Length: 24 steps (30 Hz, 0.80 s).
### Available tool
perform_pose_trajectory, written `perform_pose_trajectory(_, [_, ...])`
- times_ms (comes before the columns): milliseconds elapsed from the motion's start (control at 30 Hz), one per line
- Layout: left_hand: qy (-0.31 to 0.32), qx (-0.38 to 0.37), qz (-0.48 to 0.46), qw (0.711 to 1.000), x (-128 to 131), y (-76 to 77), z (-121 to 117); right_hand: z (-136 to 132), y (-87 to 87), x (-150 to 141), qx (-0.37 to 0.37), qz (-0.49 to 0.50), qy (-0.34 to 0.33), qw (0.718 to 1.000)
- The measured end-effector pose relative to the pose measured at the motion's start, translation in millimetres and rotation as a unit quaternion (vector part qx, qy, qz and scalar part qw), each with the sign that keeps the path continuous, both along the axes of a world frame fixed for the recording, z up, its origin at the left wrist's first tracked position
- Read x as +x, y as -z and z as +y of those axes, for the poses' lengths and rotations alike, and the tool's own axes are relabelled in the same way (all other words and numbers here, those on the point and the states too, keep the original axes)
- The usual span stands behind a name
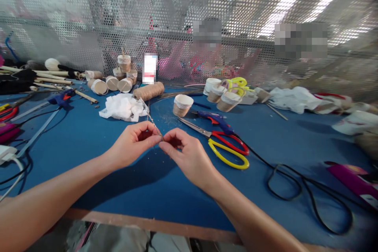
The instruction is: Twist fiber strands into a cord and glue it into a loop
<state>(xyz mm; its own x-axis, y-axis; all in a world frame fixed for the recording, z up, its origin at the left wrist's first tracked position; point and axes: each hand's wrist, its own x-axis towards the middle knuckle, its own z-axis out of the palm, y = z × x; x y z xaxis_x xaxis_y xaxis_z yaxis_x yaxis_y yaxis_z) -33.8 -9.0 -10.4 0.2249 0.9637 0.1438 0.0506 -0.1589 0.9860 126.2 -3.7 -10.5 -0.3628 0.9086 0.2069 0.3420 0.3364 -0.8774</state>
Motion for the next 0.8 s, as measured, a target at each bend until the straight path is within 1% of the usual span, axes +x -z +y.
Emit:
perform_pose_trajectory(67, [0.0,0.007,0.004,1.0,0.1,-1.5,-1.0,-0.9,0.5,0.7,0.03,-0.018,0.004,0.999])
perform_pose_trajectory(167, [0.005,0.009,-0.003,1.0,-0.8,-3.2,-1.3,-1.9,0.3,1.7,0.025,-0.004,-0.017,1.0])
perform_pose_trajectory(300, [0.018,0.011,-0.017,1.0,-1.9,-4.0,0.0,-2.4,-0.8,1.5,-0.032,0.04,-0.048,0.998])
perform_pose_trajectory(400, [0.025,0.011,-0.021,0.999,-3.2,-4.6,0.9,-2.5,-3.3,1.3,-0.093,0.072,-0.075,0.99])
perform_pose_trajectory(500, [0.042,0.01,-0.01,0.999,-6.3,-5.6,1.9,-2.8,-7.3,2.1,-0.138,0.088,-0.095,0.982])
perform_pose_trajectory(667, [0.071,0.021,0.026,0.997,-11.7,-6.7,4.0,-2.6,-10.8,4.6,-0.178,0.104,-0.124,0.971])
perform_pose_trajectory(800, [0.084,0.008,0.022,0.996,-12.2,-6.2,4.6,-1.4,-8.9,5.6,-0.201,0.1,-0.137,0.965])
